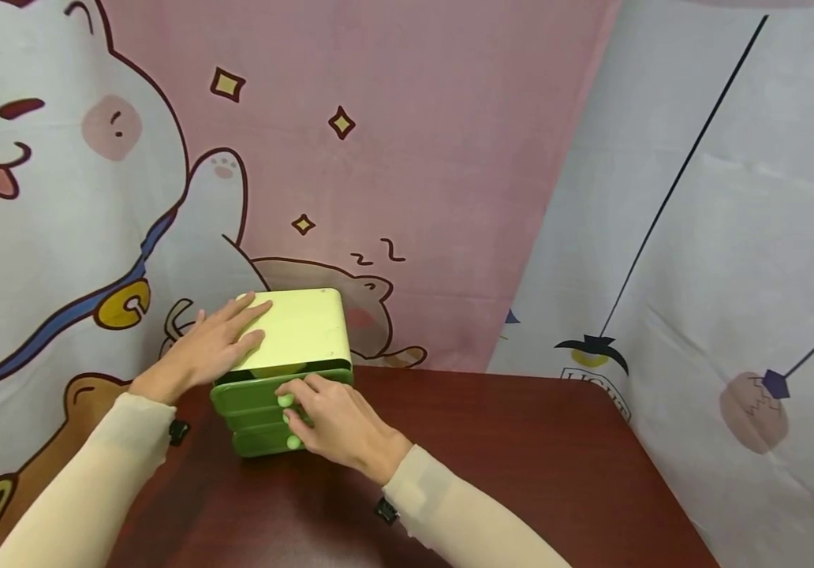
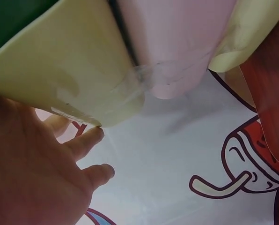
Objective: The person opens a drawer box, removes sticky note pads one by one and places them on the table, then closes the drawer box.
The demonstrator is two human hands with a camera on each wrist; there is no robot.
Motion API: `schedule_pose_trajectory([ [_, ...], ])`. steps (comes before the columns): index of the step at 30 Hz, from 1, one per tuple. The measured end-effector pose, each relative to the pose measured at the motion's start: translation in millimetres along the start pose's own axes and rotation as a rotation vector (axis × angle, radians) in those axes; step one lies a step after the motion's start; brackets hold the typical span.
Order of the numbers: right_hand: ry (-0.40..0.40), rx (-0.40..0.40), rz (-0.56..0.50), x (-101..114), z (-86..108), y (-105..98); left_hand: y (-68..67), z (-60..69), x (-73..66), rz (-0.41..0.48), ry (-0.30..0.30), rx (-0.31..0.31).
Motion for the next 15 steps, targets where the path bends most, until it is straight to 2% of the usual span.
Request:
schedule_pose_trajectory([
  [7,0.009,-0.007,-0.025,2.4,0.5,-0.8,-3.2,1.1,-0.1,-0.014,-0.002,-0.017],
  [15,-0.012,-0.003,-0.006,7.6,6.8,-5.9,1.2,1.8,-0.9,-0.004,0.017,-0.045],
])
Point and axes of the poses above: each hand's wrist, its own z-axis away from the middle knuckle, its own y-axis out of the palm, x = y × z, the point moved 7 cm from there along -z, towards the middle knuckle, and after that the axes turned 3 degrees about -y, right-handed, at the moved point
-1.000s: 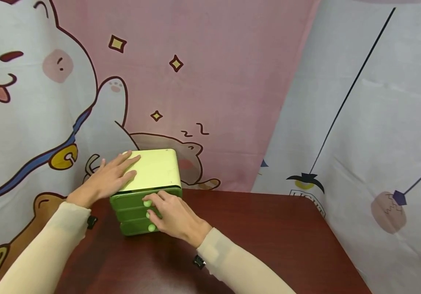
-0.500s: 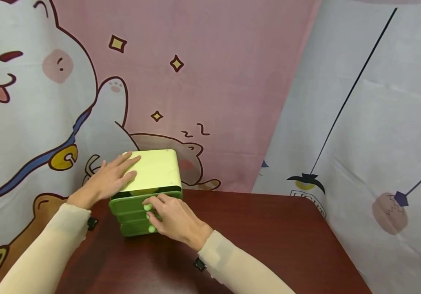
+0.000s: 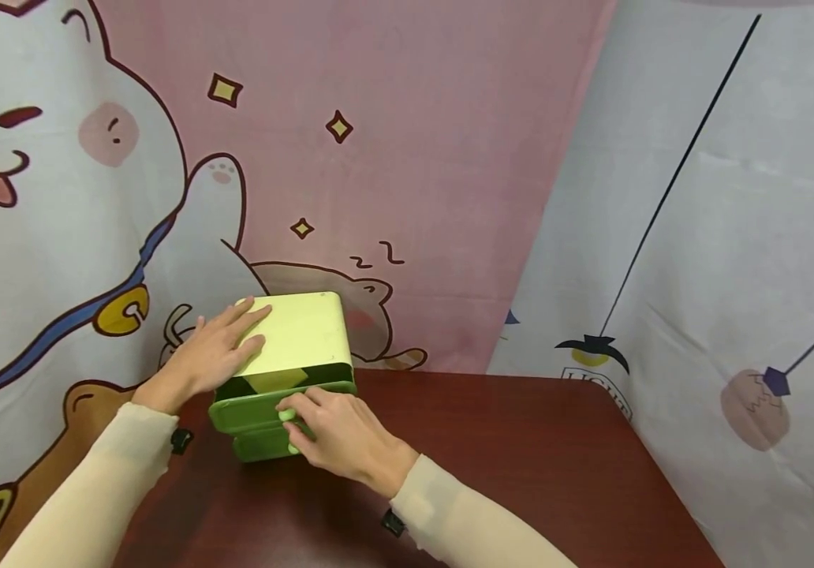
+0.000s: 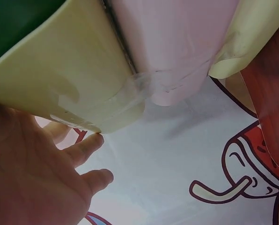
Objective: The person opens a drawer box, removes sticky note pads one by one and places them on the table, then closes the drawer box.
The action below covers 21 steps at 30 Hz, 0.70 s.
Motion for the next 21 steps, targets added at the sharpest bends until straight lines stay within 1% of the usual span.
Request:
schedule_pose_trajectory([
  [10,-0.021,0.002,0.018,2.2,4.8,-6.5,-0.4,-0.3,-6.4,-0.016,0.000,0.000],
  [21,-0.051,-0.004,0.048,9.2,8.7,-10.3,0.0,1.3,-5.7,-0.015,-0.009,0.000],
])
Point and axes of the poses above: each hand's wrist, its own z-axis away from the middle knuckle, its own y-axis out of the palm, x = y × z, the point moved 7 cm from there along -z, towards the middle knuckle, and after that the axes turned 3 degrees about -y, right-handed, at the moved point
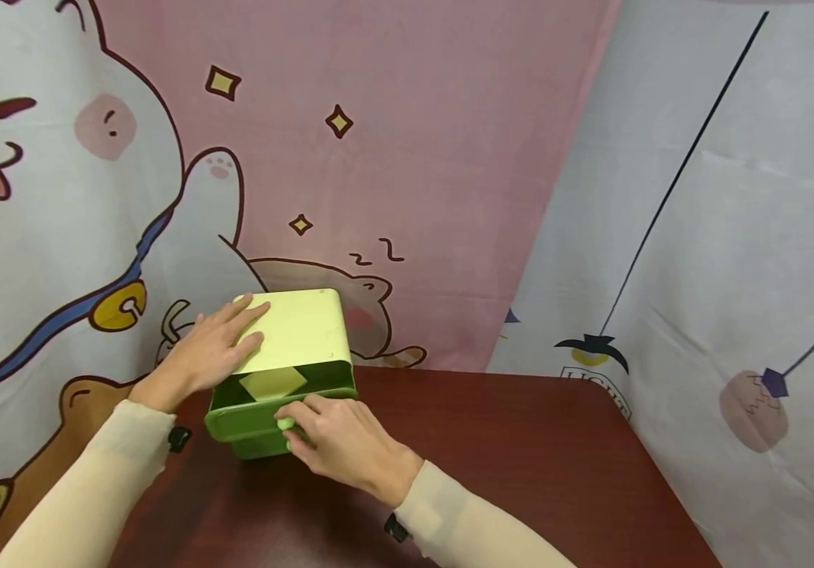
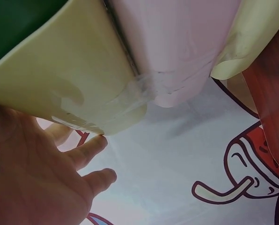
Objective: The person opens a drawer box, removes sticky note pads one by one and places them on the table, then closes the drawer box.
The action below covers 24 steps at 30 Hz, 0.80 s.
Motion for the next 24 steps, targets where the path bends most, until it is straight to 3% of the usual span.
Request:
schedule_pose_trajectory([
  [24,-0.045,-0.015,0.022,14.1,5.1,-7.5,1.5,0.2,3.0,0.041,0.009,-0.006],
])
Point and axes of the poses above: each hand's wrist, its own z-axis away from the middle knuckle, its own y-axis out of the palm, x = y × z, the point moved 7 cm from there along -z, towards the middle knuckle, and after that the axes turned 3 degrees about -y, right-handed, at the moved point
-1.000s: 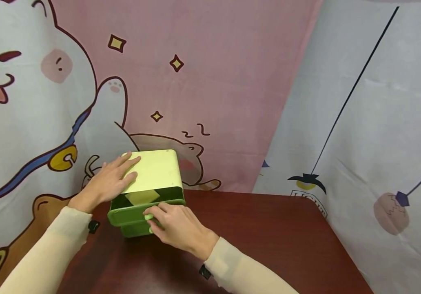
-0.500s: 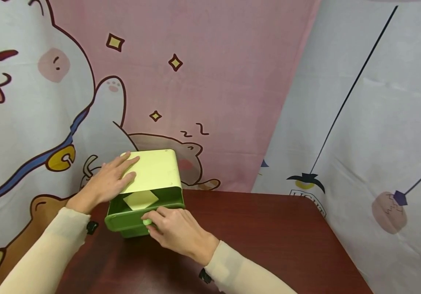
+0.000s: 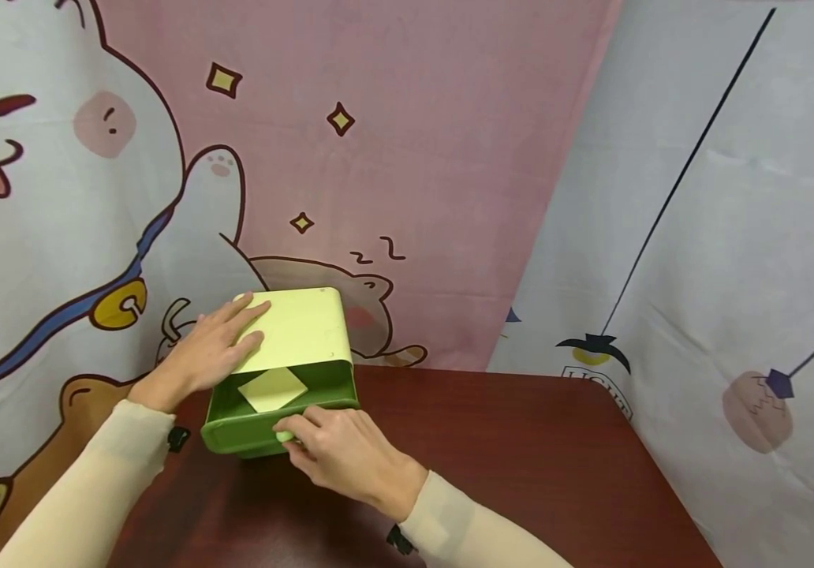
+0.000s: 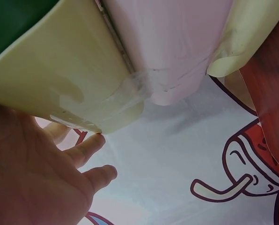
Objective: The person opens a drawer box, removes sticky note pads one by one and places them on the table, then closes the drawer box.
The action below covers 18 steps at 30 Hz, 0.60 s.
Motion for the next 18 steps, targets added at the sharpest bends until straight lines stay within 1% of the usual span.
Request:
schedule_pose_trajectory([
  [10,-0.014,-0.010,-0.019,5.9,3.3,-4.1,-0.1,-0.3,-0.5,0.010,0.002,0.008],
  [18,-0.034,-0.025,0.017,10.8,7.3,-4.8,1.2,0.1,0.9,0.006,0.003,0.002],
])
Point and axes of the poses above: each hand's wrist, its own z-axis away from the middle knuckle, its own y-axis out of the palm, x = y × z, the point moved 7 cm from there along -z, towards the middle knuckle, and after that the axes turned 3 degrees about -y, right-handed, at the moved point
